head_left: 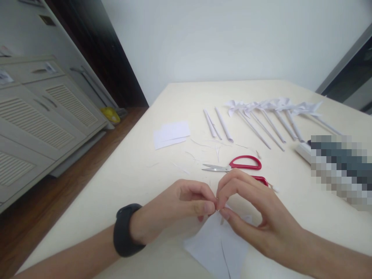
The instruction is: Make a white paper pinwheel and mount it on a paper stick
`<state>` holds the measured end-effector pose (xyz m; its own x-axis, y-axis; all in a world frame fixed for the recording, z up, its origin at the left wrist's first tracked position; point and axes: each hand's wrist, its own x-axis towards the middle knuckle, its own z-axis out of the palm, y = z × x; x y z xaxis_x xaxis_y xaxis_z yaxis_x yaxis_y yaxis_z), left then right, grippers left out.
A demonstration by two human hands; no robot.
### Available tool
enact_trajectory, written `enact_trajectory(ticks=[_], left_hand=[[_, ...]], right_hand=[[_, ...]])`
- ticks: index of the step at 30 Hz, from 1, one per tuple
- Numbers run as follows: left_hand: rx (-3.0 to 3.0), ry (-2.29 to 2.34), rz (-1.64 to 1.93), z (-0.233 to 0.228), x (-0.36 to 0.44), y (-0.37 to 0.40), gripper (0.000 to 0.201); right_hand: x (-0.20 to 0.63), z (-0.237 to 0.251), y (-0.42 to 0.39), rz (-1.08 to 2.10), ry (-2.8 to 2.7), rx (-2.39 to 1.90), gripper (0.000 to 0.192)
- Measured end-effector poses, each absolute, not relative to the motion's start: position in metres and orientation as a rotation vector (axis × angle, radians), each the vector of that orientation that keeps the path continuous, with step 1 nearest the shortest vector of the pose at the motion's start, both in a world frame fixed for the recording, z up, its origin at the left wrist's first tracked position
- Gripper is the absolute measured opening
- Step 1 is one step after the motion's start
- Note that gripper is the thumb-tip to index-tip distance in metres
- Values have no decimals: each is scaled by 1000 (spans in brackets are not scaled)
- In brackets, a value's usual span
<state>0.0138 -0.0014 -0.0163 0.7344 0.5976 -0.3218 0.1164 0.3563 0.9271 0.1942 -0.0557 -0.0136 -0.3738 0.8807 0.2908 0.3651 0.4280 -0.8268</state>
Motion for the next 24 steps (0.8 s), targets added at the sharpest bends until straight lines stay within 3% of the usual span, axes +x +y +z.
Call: enact_trajectory(ticks=[10,24], left_hand=[[1164,690,351,-19,14,-2,3],[1574,709,531,-13,15,-8,8]], right_hand=[[192,-15,-56,853,-1939,-1050,24],[191,-18,-60,900,-1962,-1050,27]])
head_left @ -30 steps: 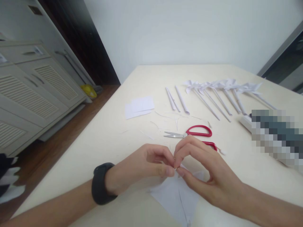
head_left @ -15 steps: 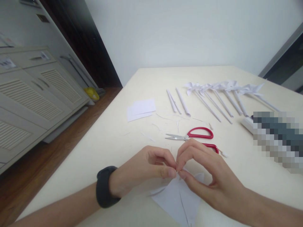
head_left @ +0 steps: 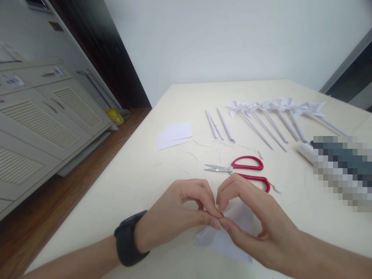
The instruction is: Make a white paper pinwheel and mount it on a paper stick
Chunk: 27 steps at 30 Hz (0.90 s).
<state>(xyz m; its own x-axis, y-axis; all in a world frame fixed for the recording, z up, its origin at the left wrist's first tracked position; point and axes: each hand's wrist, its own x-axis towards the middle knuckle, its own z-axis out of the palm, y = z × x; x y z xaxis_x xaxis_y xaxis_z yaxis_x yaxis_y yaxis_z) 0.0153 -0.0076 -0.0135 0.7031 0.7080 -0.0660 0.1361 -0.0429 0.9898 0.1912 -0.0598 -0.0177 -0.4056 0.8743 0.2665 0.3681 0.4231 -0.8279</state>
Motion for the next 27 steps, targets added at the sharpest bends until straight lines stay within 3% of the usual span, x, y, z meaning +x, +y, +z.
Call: enact_trajectory(ticks=[4,13,21,27], left_hand=[[1670,732,562,-13,16,-11,8],[1545,694,482,-17,12,0,9],[1614,698,522,-12,13,-8,8],[1577,606,553,-14,13,-4,10]], right_hand=[[191,-19,-60,989,-1969,-1029,34],[197,-19,-58,915,-1958,-1067,23],[190,-16,-59,966,-1963,-1055,31],[192,-16,-59,851,-2013,-991,27]])
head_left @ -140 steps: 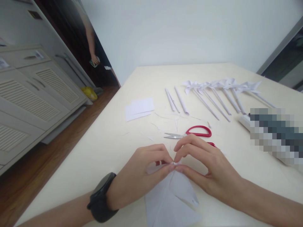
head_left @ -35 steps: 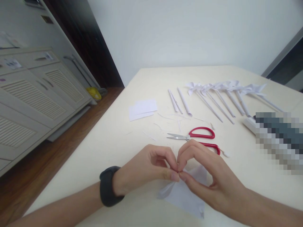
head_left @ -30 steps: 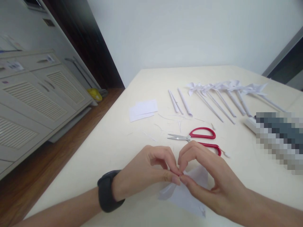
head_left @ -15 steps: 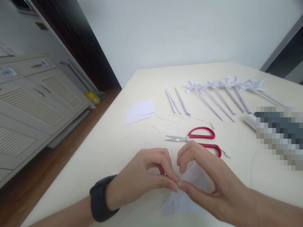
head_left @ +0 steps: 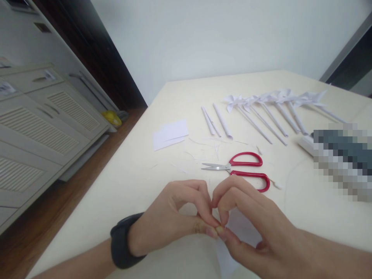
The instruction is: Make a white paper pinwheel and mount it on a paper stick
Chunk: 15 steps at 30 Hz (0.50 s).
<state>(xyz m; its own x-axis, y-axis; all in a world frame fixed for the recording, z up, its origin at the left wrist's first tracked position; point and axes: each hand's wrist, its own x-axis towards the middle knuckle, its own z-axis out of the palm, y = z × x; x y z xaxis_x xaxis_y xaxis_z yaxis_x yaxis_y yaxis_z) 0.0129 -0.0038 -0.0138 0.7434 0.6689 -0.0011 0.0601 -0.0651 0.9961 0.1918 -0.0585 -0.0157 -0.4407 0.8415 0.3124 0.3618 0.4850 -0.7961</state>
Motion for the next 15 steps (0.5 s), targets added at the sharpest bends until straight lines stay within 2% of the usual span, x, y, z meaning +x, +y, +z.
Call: enact_trajectory(ticks=[4,9,15], left_hand=[[1500,554,544,-18,11,3,12],[1440,526,514,-17,10,4,11],[1445,571,491,-14,9,4,12]], right_hand=[[198,-15,-57,854,-2014,-980,23],[200,-12,-57,921,-2038,-965,29],[202,-9,-57,843,-2026,-1012,32]])
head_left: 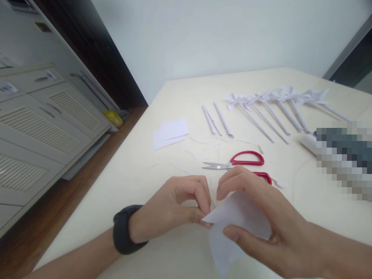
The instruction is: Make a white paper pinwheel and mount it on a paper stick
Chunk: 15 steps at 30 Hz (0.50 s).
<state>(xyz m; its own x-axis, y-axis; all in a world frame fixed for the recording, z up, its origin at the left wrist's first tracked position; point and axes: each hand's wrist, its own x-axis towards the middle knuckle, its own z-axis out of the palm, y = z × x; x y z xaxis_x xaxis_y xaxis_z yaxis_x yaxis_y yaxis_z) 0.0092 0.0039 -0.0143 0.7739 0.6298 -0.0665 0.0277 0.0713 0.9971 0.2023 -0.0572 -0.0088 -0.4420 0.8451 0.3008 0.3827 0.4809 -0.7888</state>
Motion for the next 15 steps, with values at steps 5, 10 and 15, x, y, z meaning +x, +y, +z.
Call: enact_trajectory(ticks=[5,10,15], left_hand=[[1411,640,590,-12,9,4,11],[1334,570,543,-9,11,3,8],[1295,599,493,-12,11,3,6]], right_hand=[[204,-11,-55,529,-1979,-1062,37],[211,-7,-48,508,-1954,-1146,24],[211,-4,-49,433,-1969,-1116,17]])
